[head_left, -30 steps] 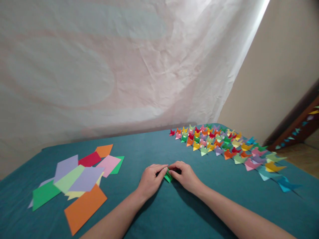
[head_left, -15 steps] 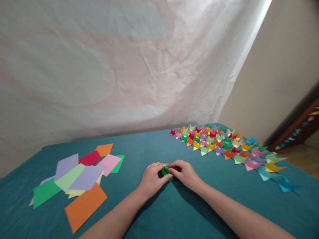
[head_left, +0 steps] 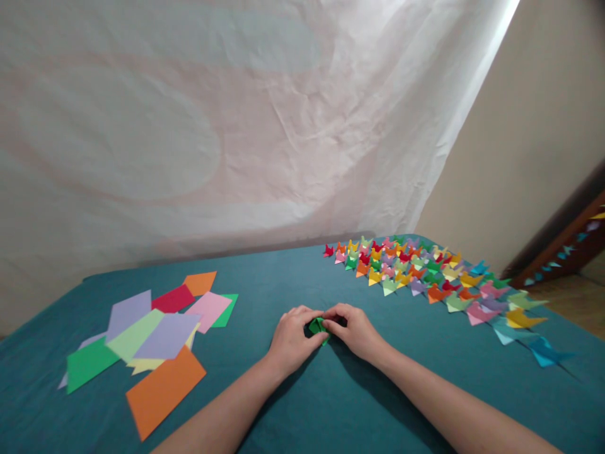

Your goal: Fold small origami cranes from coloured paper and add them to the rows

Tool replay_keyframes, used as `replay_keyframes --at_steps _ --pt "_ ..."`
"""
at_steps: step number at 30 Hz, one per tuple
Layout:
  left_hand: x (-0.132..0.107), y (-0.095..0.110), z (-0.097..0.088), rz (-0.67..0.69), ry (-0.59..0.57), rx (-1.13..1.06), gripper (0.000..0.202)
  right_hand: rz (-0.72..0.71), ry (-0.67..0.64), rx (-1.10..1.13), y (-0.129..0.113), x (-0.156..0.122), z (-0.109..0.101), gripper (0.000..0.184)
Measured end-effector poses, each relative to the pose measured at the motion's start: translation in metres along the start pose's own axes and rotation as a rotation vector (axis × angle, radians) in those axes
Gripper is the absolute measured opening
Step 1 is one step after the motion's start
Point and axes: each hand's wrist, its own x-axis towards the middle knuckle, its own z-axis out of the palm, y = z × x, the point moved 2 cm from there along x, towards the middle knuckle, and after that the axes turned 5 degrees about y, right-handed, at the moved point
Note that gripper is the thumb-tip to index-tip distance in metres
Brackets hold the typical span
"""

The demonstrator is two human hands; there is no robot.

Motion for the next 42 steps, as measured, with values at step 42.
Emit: replay_keyframes --at_steps 42 --pt "-0.004 0.005 -0.001 0.081 -0.017 0.102 0.024 -0.427 -0.022 -0.62 -0.013 -0.01 -0.012 0.015"
